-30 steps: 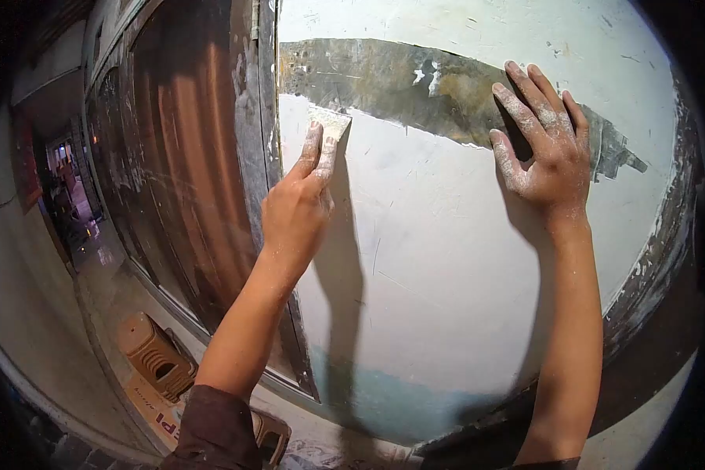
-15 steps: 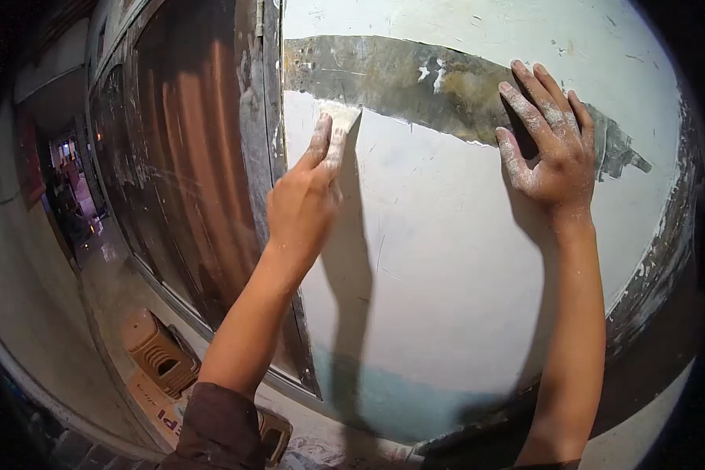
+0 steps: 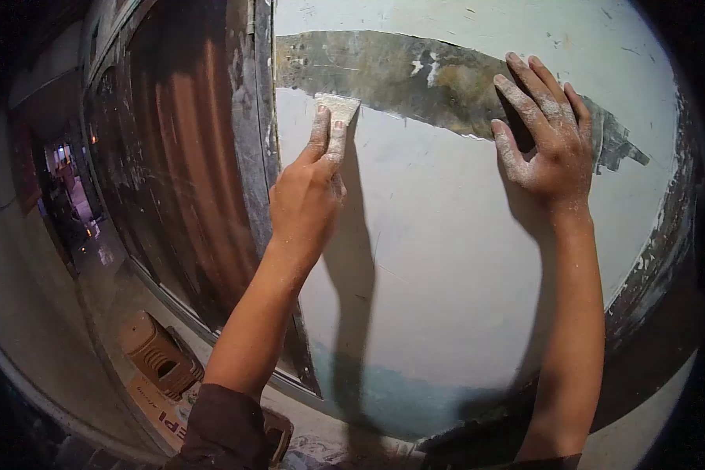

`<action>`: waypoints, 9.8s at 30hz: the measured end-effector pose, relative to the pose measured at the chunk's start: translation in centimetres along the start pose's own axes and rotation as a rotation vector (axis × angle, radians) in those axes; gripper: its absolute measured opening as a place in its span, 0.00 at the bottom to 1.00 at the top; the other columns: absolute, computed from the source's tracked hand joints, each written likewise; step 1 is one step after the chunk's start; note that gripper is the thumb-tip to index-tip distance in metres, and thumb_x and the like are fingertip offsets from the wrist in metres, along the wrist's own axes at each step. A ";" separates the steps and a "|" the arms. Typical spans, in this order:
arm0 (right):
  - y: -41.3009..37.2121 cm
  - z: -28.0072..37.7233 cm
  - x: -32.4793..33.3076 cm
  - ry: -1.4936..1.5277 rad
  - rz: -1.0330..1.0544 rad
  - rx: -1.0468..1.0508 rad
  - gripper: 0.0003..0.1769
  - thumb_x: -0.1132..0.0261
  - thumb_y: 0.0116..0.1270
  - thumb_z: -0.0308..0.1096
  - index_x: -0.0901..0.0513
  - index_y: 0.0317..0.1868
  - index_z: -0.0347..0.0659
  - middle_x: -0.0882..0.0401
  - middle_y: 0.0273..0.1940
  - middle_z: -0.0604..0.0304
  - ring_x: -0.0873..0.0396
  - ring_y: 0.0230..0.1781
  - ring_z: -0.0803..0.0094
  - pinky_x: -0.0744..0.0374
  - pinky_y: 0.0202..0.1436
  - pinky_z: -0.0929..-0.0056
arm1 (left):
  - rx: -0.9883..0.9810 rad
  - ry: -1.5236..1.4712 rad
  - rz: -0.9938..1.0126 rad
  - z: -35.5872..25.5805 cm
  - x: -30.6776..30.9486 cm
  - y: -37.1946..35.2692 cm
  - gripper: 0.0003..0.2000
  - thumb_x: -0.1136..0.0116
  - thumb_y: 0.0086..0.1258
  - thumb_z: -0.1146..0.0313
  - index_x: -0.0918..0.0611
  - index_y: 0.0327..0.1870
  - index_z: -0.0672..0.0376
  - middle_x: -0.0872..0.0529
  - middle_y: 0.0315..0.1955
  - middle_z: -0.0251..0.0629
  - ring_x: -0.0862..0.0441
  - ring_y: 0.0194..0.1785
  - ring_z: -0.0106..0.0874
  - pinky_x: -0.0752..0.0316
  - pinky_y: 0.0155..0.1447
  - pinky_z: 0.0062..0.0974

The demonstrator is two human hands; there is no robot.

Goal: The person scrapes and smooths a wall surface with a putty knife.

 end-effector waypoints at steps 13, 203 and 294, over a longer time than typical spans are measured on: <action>0.1 0.1 0.3 0.017 -0.022 -0.001 0.26 0.29 0.66 0.43 0.16 0.65 0.65 0.25 0.75 0.78 0.32 0.78 0.75 0.39 0.84 0.58 | 0.007 -0.018 0.049 0.5 -0.2 -1.1 0.26 0.42 0.64 0.82 0.16 0.66 0.56 0.24 0.74 0.34 0.10 0.53 0.43 0.15 0.53 0.37; -0.2 -0.7 1.3 0.152 -0.054 -0.002 0.17 0.33 0.65 0.33 0.13 0.54 0.52 0.19 0.69 0.71 0.26 0.74 0.73 0.35 0.80 0.58 | 0.079 -0.079 0.134 -4.2 -1.5 -2.1 0.30 0.40 0.57 0.85 0.14 0.64 0.55 0.25 0.75 0.37 0.09 0.51 0.44 0.14 0.49 0.35; -2.1 -4.6 1.5 -0.060 0.150 -0.020 0.31 0.34 0.71 0.41 0.24 0.75 0.67 0.36 0.82 0.75 0.43 0.84 0.69 0.52 0.87 0.46 | 0.039 -0.023 0.131 -6.2 -1.5 -2.3 0.29 0.45 0.63 0.80 0.17 0.67 0.49 0.25 0.76 0.33 0.09 0.39 0.44 0.15 0.39 0.40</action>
Point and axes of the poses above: each hand's wrist, its own y-axis towards the middle knuckle, its own x-axis out of the back of the hand, z = x × y, the point moved 10 cm from there along y, towards the middle knuckle
